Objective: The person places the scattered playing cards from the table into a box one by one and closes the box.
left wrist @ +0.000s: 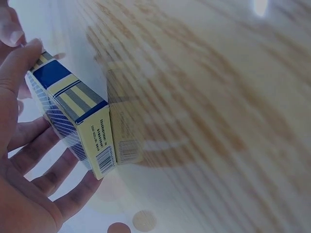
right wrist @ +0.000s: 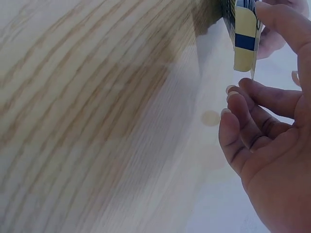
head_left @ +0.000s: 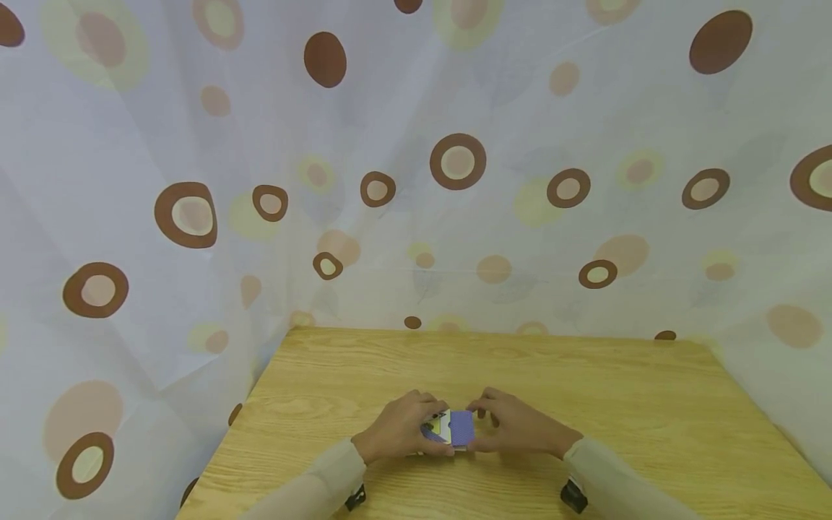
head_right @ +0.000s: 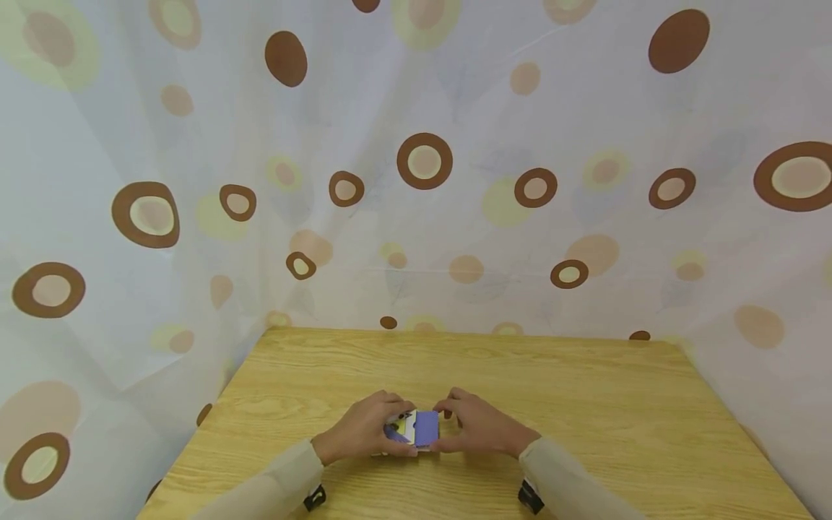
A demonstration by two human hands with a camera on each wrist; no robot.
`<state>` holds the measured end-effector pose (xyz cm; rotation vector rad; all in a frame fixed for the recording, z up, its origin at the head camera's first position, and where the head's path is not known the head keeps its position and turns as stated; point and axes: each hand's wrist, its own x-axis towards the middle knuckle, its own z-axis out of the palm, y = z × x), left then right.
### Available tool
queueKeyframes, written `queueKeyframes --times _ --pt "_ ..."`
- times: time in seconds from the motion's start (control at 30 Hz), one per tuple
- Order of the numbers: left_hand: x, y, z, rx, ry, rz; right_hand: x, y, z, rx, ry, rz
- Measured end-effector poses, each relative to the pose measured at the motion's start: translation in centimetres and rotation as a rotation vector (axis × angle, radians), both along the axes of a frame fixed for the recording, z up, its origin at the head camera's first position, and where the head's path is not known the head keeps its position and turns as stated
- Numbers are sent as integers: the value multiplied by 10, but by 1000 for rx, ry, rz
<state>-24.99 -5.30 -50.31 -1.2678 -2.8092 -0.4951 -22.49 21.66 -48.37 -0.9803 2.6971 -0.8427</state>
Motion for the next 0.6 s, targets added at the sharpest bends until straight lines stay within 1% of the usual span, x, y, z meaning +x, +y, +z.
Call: queueKeyframes --times 0.27,0.47,0.6 --pt "1 -1 1 13 -9 -10 0 -10 -2 -36 -8 15" --pt "1 -1 1 19 11 -14 1 -22 -1 -32 -26 -11" --pt "2 -1 1 24 11 -11 0 -24 -3 -25 -17 -24"
